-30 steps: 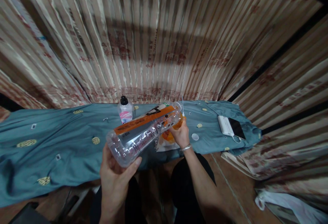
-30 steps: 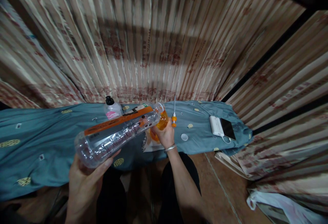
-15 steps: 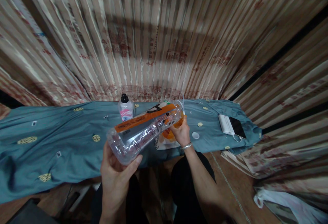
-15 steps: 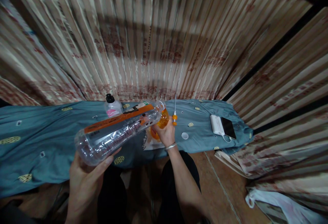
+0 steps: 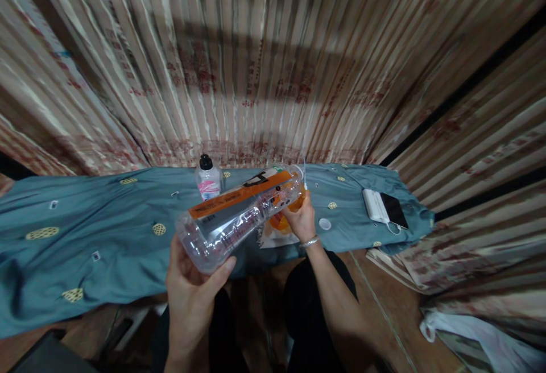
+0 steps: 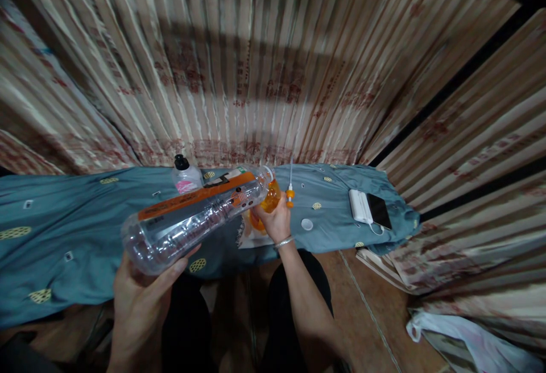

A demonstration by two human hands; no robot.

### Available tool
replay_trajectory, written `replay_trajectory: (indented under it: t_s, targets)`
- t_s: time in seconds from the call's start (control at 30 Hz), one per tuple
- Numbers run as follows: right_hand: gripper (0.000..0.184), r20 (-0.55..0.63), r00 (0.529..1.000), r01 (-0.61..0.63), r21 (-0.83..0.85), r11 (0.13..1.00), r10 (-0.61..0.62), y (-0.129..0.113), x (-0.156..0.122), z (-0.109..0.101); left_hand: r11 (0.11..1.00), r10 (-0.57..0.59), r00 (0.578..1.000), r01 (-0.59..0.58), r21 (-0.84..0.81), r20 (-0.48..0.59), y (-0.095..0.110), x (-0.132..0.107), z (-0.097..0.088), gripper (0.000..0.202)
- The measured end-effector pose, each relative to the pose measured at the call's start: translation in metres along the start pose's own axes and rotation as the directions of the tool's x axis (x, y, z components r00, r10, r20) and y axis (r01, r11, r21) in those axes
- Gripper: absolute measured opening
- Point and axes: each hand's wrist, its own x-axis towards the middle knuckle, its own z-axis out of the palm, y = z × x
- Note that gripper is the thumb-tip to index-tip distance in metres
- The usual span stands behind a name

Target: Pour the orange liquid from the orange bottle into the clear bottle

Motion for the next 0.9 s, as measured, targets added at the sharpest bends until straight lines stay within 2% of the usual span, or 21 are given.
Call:
replay_trajectory:
  t_s: [0.3, 0.67, 0.9]
  targets:
    - [0.057, 0.0, 1.0, 0.005, 0.0, 1.0, -0.005, 0.0008, -0.0001, 0.0002, 1.0, -0.021, 1.0, 0.021, 0.007, -0.014, 0.0055, -0.0028, 0.0036, 0.089]
    - [0.058, -0.01, 1.0, 0.001, -0.023, 1.0, -0.001, 0.0013, 0.0001, -0.0001, 1.0, 0.005, 1.0, -0.006, -0.018, -0.002, 0.0011, -0.0015, 0.0008, 0.085]
    - [0.058, -0.008, 1.0, 0.011, -0.012, 1.0, -0.011, 0.0014, 0.0002, 0.0002, 1.0, -0.008, 0.999, 0.007, -0.023, -0.038, 0.0055, -0.0025, 0.0056, 0.086]
